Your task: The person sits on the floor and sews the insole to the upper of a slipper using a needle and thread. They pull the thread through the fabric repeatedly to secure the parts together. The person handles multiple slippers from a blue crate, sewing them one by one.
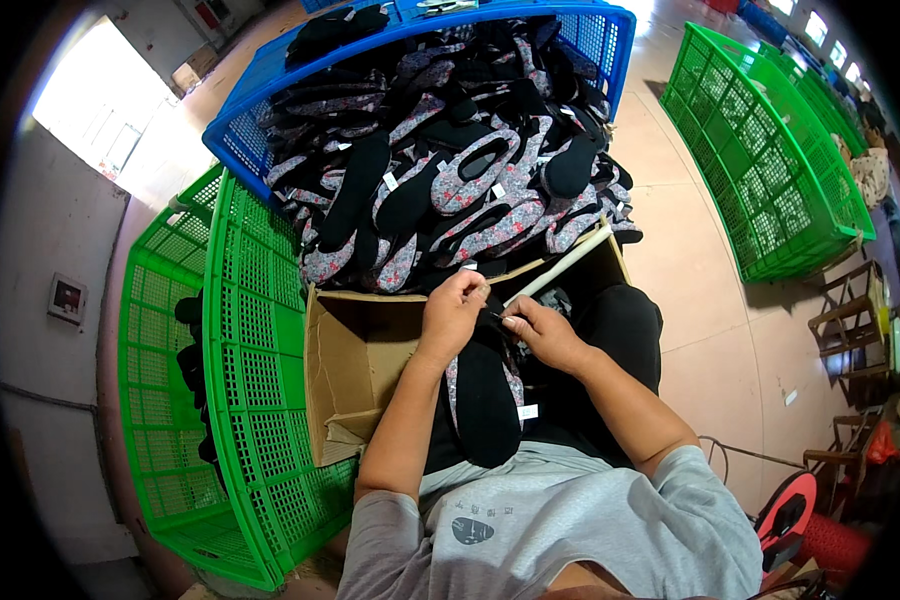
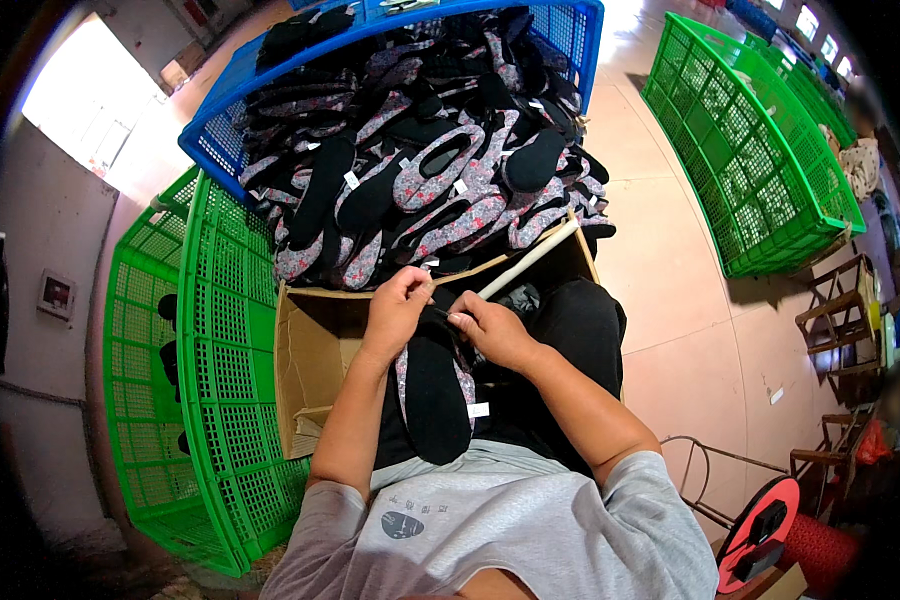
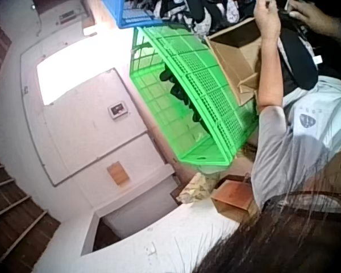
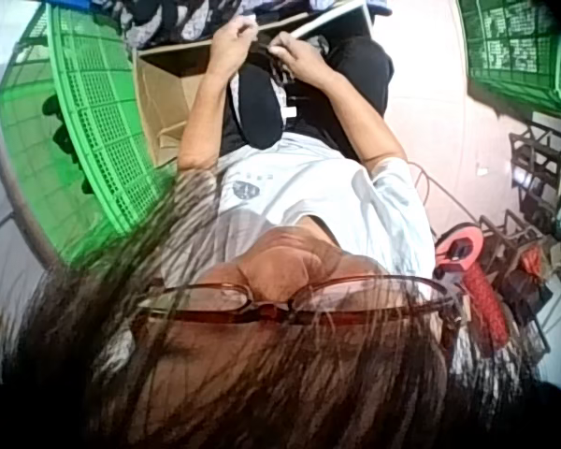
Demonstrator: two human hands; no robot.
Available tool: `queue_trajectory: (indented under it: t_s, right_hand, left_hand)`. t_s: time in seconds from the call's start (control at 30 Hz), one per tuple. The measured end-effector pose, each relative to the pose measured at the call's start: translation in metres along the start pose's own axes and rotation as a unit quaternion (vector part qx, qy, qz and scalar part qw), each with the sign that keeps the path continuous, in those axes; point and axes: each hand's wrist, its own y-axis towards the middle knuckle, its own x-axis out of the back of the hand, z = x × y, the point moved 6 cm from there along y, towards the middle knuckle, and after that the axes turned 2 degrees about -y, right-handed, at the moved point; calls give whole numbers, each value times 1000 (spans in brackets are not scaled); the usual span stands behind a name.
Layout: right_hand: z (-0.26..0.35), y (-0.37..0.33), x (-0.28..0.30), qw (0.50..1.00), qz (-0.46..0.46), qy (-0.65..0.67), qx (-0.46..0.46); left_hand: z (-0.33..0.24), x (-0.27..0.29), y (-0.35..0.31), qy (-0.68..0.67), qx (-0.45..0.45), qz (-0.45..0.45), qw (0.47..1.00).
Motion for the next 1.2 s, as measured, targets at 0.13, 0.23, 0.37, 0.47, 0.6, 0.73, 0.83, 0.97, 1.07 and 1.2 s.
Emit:
queue_trajectory:
  t_s: [0.13, 0.23, 0.37, 0.47, 0.6, 0.73, 0.83, 0.97, 1.07, 1.2]
  right_hand:
    - [0, -3, -1, 1000, -15, 23, -8]
    - [8, -9, 3, 999, -22, -47, 11]
    - [15, -10, 2, 994, 5, -101, -39]
    - [13, -11, 0, 996, -32, -84, 15]
    - [5, -10, -4, 997, -39, -63, 13]
    - [-3, -10, -6, 999, -33, -36, -10]
    - [0, -11, -7, 998, -23, -51, -2]
    - [6, -16, -9, 999, -2, -32, -19]
    - [-2, -18, -6, 996, -76, 43, -24]
    - [-14, -16, -2, 986, -161, 30, -19]
  left_hand:
    - [26, 35, -3, -90, 30, -105, 990]
    - [31, 76, -15, 166, 22, -154, 974]
    - [36, 99, -45, 427, -63, -204, 879]
    - [52, 100, -51, 281, 68, -102, 952]
    - [29, 67, -59, -53, 47, -82, 994]
    - [11, 43, -68, 51, 57, 46, 996]
    - [22, 41, -72, 11, 82, 32, 996]
    - [47, 38, -78, -45, 155, 37, 986]
    - [45, 41, -80, 0, 117, 7, 993]
    - [-4, 45, -84, 226, -36, -153, 961]
